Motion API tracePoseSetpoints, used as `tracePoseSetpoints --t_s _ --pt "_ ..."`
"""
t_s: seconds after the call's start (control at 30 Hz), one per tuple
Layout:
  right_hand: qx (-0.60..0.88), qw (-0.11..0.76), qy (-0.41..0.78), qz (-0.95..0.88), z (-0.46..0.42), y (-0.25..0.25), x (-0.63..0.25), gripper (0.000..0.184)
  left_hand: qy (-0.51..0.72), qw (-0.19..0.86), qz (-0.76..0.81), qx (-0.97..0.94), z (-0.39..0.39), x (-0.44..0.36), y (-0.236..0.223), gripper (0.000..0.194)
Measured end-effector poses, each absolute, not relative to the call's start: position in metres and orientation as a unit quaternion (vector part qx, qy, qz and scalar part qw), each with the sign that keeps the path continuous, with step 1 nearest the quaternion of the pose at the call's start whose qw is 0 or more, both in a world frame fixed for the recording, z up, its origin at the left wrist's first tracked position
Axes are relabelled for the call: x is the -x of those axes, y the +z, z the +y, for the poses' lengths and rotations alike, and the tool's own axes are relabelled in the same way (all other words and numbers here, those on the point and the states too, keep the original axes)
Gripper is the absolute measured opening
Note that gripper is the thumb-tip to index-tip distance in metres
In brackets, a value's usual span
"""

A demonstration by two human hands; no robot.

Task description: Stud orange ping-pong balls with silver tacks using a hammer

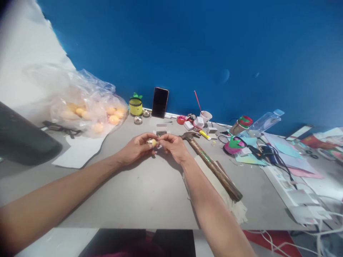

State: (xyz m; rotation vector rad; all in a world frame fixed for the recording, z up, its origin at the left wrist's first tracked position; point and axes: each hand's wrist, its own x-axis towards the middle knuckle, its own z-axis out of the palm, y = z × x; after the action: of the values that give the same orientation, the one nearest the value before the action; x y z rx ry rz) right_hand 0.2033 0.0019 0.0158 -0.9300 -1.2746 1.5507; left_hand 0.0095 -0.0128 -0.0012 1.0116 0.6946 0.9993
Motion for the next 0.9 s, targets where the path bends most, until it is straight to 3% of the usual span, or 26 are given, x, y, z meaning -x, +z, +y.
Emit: tracePoseSetpoints --t_s 0.73,0.9 --pt "0.431 0.409 0.584 -0.553 0.001 0.015 -0.202 0.026 0.424 0.618 0.362 -0.555 -0.019 -0.012 0.007 0.038" --pt "0.439 0.418 0.578 -0.547 0.002 0.014 -0.203 0.028 0.424 0.616 0.361 -0.556 -0.019 -0.012 0.002 0.052"
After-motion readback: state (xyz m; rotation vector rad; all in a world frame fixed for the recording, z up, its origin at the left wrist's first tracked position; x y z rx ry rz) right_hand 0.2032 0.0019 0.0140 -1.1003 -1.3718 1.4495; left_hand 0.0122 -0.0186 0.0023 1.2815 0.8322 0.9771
